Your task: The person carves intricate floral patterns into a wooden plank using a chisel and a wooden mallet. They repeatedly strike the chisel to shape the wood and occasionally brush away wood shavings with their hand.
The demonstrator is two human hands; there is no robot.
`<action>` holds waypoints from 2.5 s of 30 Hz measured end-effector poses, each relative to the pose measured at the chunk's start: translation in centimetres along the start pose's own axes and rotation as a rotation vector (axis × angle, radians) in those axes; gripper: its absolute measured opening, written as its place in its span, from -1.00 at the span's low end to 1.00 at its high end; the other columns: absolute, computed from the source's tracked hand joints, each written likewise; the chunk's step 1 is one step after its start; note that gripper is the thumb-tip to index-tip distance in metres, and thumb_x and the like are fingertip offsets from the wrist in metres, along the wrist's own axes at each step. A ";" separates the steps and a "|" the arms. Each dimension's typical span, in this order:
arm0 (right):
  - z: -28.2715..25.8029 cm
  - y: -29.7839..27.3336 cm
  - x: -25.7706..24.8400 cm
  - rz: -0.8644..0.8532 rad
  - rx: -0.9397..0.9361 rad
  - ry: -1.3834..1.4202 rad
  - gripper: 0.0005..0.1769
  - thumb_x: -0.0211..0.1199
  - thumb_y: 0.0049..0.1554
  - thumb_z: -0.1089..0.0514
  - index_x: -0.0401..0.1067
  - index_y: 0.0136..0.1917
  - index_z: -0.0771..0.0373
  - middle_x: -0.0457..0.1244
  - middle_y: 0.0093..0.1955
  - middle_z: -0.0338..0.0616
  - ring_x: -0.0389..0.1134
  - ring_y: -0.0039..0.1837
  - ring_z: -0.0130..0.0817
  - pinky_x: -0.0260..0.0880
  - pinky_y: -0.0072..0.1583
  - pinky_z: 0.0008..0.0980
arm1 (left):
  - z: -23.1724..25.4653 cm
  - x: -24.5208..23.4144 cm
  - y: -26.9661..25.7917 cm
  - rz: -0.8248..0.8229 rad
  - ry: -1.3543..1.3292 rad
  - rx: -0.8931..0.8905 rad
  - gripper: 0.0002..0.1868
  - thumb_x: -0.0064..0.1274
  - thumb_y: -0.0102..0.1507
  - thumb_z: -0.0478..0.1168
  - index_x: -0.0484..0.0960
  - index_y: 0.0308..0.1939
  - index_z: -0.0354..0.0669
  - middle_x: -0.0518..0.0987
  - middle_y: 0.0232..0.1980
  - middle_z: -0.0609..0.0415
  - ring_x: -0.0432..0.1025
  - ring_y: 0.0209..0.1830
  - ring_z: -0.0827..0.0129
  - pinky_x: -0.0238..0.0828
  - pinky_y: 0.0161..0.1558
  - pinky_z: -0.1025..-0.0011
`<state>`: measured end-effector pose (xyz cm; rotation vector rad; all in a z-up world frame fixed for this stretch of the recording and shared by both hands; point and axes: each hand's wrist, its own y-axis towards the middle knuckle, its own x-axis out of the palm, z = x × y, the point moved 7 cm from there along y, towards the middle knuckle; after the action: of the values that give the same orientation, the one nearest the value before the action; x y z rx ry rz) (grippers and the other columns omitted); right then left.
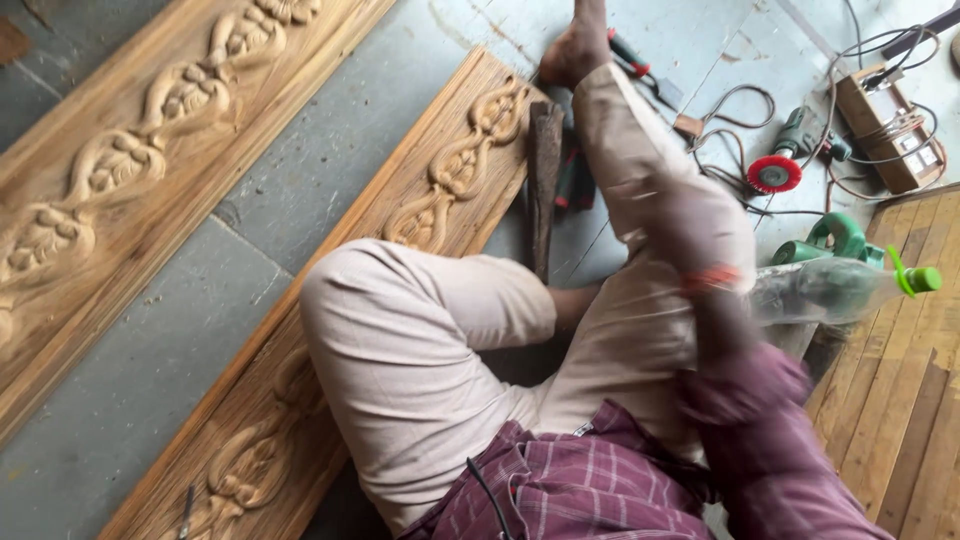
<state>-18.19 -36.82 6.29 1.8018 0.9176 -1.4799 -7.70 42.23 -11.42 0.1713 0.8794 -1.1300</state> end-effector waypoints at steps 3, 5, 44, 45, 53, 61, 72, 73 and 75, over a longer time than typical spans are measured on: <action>-5.0 4.0 9.5 -0.199 0.005 -0.114 0.04 0.21 0.18 -0.43 -0.02 0.61 0.25 0.39 -0.08 0.21 0.44 -0.08 0.10 0.45 -0.04 0.07 | 4.5 1.6 -2.6 -0.027 -0.208 0.145 -0.47 0.12 0.47 -0.46 0.29 0.47 -0.56 0.54 0.07 -0.25 0.49 -0.03 0.35 0.50 0.12 0.47; -5.6 5.0 13.8 -0.282 0.147 -0.029 0.28 0.25 0.12 -0.41 -0.38 0.66 0.36 0.39 -0.07 0.19 0.45 -0.11 0.10 0.46 -0.05 0.07 | 9.3 3.4 -4.9 -0.064 -0.374 0.264 -0.48 0.13 0.47 -0.47 0.30 0.46 -0.58 0.57 0.04 -0.26 0.51 -0.06 0.36 0.52 0.10 0.49; -5.0 14.5 18.9 0.054 0.237 1.076 -0.88 0.37 0.20 0.24 0.56 0.01 0.31 0.38 -0.11 -0.28 0.37 -0.09 -0.60 0.44 -0.04 -0.56 | 40.0 45.4 -26.0 -1.405 0.976 0.769 -0.48 0.01 0.34 0.21 0.73 -0.12 -0.20 0.67 -0.05 -0.14 0.55 0.03 0.02 0.46 0.13 0.04; -5.3 14.6 18.7 0.061 0.203 1.052 -0.89 0.34 0.22 0.24 0.55 0.03 0.29 0.38 -0.09 -0.29 0.39 -0.06 -0.60 0.46 -0.02 -0.57 | 39.7 45.5 -26.1 -1.426 0.982 0.774 -0.49 0.02 0.33 0.20 0.73 -0.12 -0.20 0.67 -0.05 -0.14 0.56 0.04 0.03 0.46 0.14 0.05; -6.0 15.4 17.7 0.014 0.077 0.932 -0.84 0.28 0.29 0.18 0.57 0.13 0.21 0.40 -0.06 -0.26 0.42 -0.05 -0.61 0.51 -0.01 -0.55 | 39.8 45.0 -26.8 -1.460 0.963 0.834 -0.57 0.02 0.36 0.13 0.73 -0.12 -0.15 0.68 -0.06 -0.10 0.58 0.04 0.09 0.48 0.15 0.07; -6.3 15.2 18.3 0.037 0.037 0.937 -0.87 0.26 0.32 0.15 0.55 0.08 0.21 0.44 -0.08 -0.27 0.50 -0.03 -0.58 0.56 0.02 -0.54 | 39.5 45.1 -26.6 -1.453 1.001 0.828 -0.60 0.00 0.38 0.11 0.71 -0.06 -0.12 0.67 -0.02 -0.10 0.56 0.07 0.10 0.47 0.17 0.08; -6.3 15.1 18.4 0.064 0.010 0.865 -0.89 0.29 0.31 0.16 0.56 0.07 0.21 0.41 -0.10 -0.27 0.47 -0.06 -0.56 0.54 0.00 -0.52 | 40.1 44.8 -26.8 -1.458 1.004 0.843 -0.62 -0.01 0.38 0.09 0.65 -0.01 -0.11 0.67 -0.05 -0.08 0.57 0.06 0.14 0.47 0.16 0.07; -6.3 15.1 18.4 0.064 0.005 0.853 -0.89 0.29 0.31 0.16 0.56 0.06 0.21 0.41 -0.10 -0.26 0.46 -0.06 -0.56 0.53 0.00 -0.52 | 40.2 44.8 -26.8 -1.451 0.997 0.850 -0.63 -0.01 0.38 0.09 0.65 -0.01 -0.11 0.66 -0.05 -0.07 0.57 0.06 0.14 0.47 0.16 0.07; -6.3 15.2 18.3 0.066 0.000 0.861 -0.89 0.28 0.31 0.16 0.56 0.06 0.21 0.41 -0.10 -0.26 0.47 -0.05 -0.56 0.54 0.00 -0.52 | 40.3 44.8 -26.8 -1.448 0.989 0.860 -0.63 0.00 0.38 0.09 0.64 0.00 -0.12 0.66 -0.05 -0.07 0.57 0.05 0.14 0.47 0.16 0.07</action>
<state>0.18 -37.88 -10.09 2.4768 1.2150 -0.6143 -2.83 -23.39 -7.41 0.9628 1.3390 -2.8941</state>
